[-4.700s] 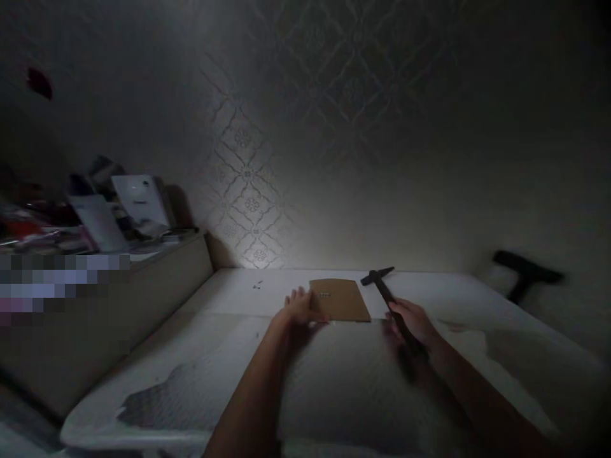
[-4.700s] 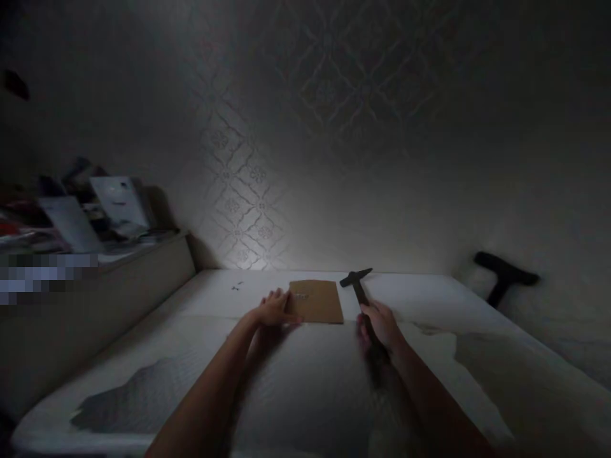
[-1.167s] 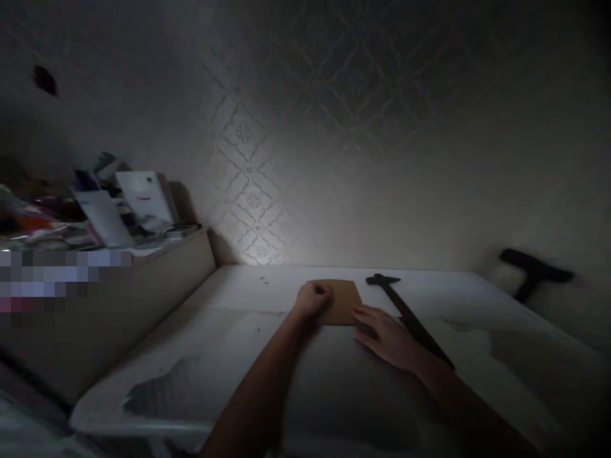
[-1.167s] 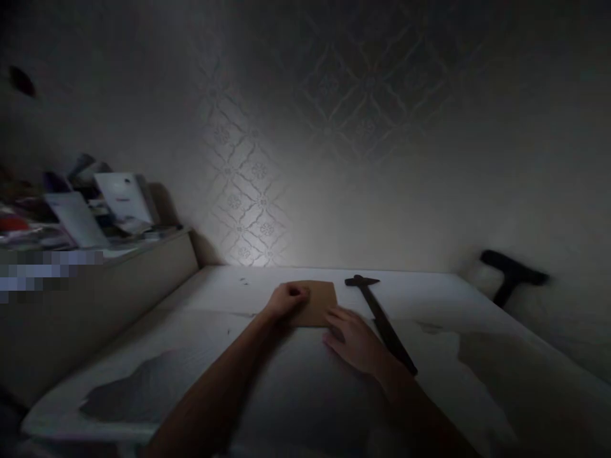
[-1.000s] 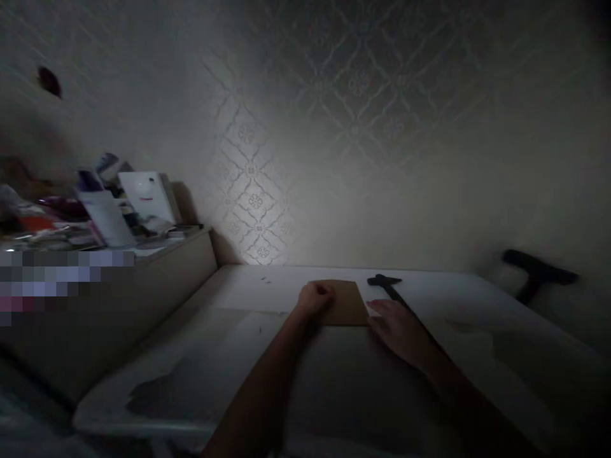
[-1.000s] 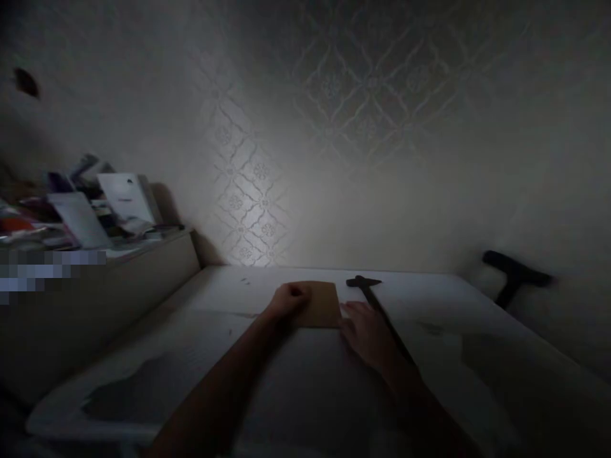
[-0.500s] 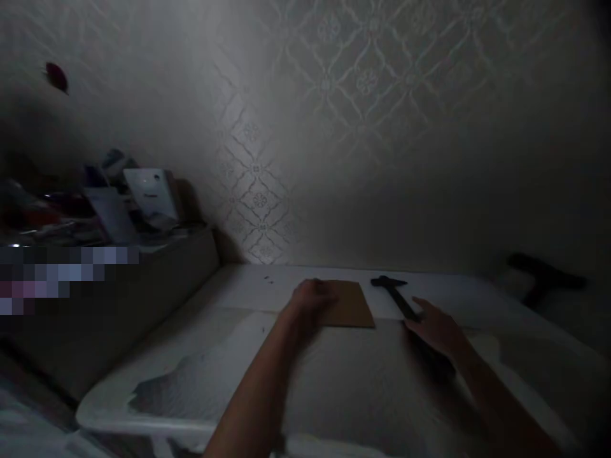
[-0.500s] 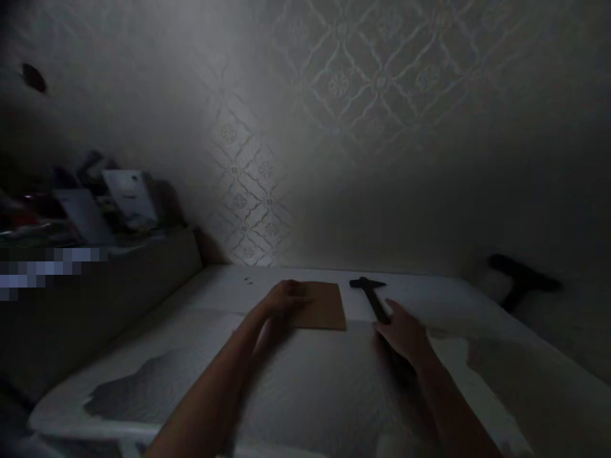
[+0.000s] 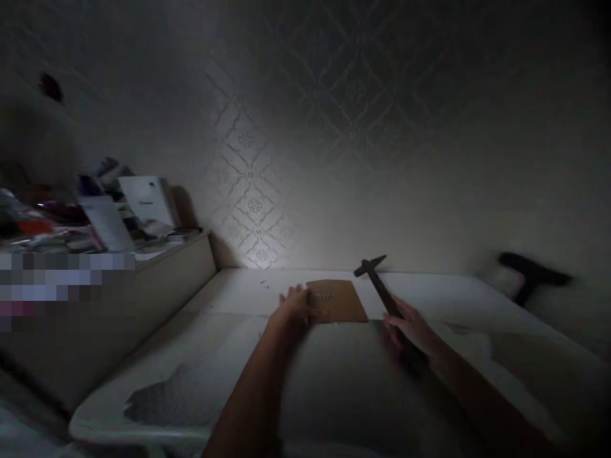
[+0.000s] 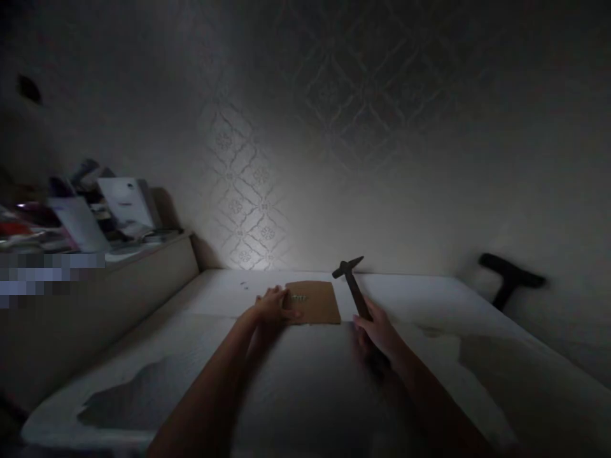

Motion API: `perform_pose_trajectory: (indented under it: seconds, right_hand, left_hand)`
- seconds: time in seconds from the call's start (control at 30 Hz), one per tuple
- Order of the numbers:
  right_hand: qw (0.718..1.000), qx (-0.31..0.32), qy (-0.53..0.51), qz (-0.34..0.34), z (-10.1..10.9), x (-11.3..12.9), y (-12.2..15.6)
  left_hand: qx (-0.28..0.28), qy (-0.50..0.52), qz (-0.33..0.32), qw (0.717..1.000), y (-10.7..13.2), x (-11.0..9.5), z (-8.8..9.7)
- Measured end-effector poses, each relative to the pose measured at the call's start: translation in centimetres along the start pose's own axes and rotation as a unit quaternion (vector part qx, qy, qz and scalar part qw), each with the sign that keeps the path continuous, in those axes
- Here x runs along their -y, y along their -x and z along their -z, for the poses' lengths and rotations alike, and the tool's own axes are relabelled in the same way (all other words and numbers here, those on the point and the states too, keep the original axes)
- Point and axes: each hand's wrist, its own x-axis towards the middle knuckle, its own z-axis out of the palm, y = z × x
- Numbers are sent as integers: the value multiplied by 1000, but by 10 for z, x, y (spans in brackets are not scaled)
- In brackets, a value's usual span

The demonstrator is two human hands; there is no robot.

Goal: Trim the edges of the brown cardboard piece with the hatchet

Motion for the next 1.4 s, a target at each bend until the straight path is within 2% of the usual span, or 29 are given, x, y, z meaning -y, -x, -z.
perform_pose_trajectory:
  seconds: [0.13, 0.3, 1.4]
  right_hand:
    - [999, 41, 23, 25, -12, 4, 8]
    - [994, 97, 30, 30, -23, 2, 14]
    - [993, 117, 19, 28, -24, -2, 11]
  left_hand:
    - [-32, -3, 14, 999, -6, 4, -4]
    - [-29, -1, 18, 999, -10, 8, -9]
    - [12, -12, 22, 1000, -9, 5, -7]
